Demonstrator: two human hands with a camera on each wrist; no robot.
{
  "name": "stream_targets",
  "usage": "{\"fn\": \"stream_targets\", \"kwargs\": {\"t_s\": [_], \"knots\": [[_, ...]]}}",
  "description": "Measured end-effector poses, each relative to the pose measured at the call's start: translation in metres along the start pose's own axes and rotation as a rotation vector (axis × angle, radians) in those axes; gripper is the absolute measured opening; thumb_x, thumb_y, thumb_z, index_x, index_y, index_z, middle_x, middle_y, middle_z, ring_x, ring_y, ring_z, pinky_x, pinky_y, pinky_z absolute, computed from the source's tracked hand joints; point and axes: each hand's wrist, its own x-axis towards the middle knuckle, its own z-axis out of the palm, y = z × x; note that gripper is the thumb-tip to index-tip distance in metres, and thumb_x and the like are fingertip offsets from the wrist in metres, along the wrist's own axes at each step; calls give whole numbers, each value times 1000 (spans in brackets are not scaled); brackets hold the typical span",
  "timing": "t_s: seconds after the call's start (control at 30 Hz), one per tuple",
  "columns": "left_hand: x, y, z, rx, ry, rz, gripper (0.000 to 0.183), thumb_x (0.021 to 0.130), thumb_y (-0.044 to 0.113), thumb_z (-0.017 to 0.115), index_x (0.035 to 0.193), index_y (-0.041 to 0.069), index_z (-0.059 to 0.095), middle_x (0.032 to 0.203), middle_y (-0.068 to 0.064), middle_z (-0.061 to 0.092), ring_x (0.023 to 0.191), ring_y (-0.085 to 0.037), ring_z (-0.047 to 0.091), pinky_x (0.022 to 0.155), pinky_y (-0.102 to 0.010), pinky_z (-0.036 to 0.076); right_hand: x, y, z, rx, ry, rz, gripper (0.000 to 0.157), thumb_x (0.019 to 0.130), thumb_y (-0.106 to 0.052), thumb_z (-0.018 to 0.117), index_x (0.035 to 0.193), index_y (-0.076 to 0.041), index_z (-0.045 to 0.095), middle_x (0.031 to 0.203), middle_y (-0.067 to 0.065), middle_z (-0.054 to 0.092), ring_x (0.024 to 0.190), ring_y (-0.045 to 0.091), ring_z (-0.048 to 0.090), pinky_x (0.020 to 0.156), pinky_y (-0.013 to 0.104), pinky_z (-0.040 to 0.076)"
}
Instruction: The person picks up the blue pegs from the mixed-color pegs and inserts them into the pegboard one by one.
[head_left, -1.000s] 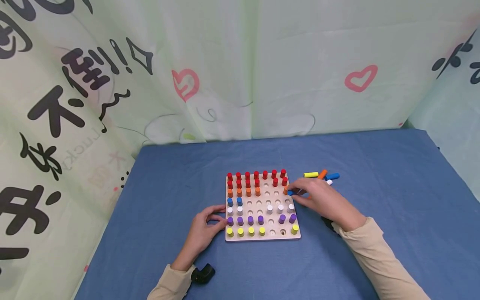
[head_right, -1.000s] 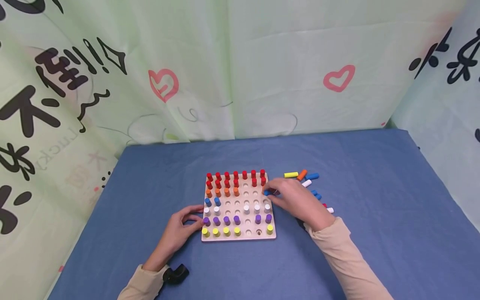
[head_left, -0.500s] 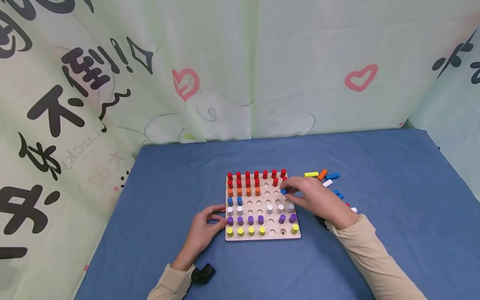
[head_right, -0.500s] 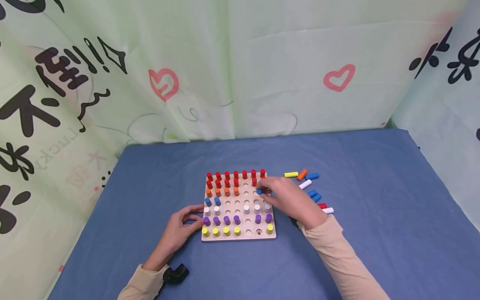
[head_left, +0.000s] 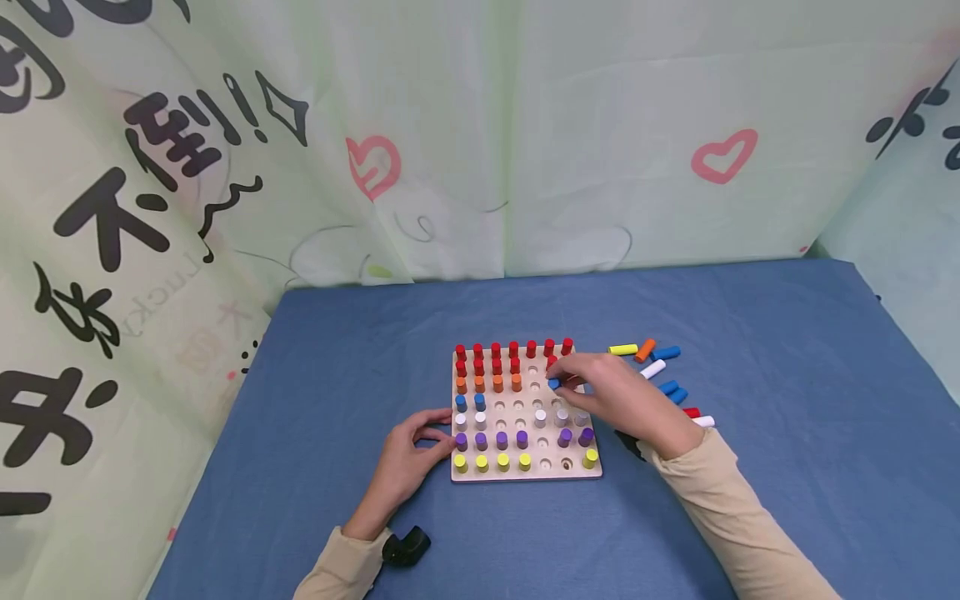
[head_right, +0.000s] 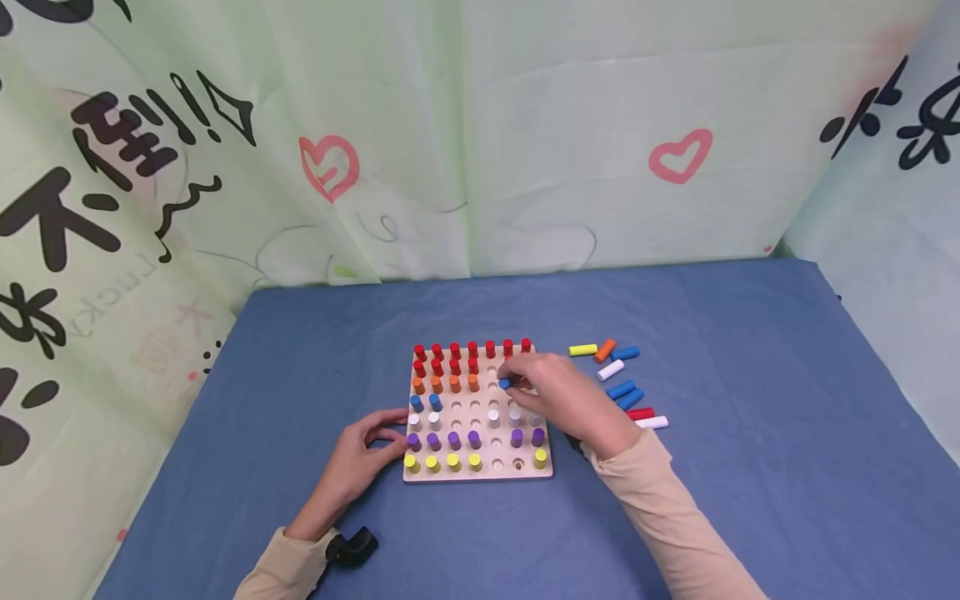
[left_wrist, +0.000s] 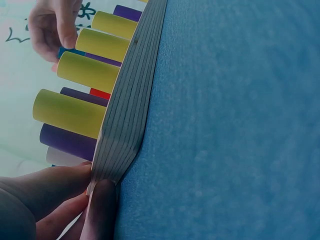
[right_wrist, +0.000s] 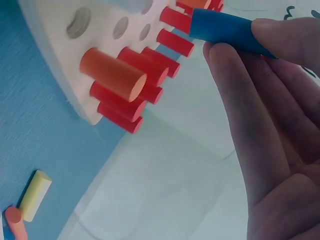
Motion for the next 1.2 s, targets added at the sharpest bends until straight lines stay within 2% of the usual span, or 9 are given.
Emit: {"fn": "stream_targets", "kwargs": {"t_s": [0.33, 0.9, 1.2], "knots": [[1, 1, 1, -5, 7, -6, 38, 90, 11, 73, 127, 7, 65, 110, -9, 70, 88, -17, 69, 70, -19, 55, 7, -6, 3, 48, -14, -21, 19, 87, -2, 74, 105, -2, 71, 99, 6, 71, 88, 17, 71, 79, 33, 59], [5, 0, 2, 5, 6, -15, 38, 91, 11, 72, 128, 8, 64, 107, -8, 70, 87, -16, 68, 71, -21, 56, 19, -16, 13, 92, -26, -13, 19, 87, -1, 73, 106, -1, 71, 98, 6, 71, 92, 20, 72, 80, 33, 59], [6, -2, 1, 11, 7, -16, 38, 91, 12, 73, 127, 9, 65, 107, -8, 70, 88, -16, 68, 71, -21, 56, 24, -20, 18, 77, -31, -9, 19, 86, 1, 74, 105, -1, 70, 97, 7, 71, 91, 20, 71, 80, 32, 59]]}}
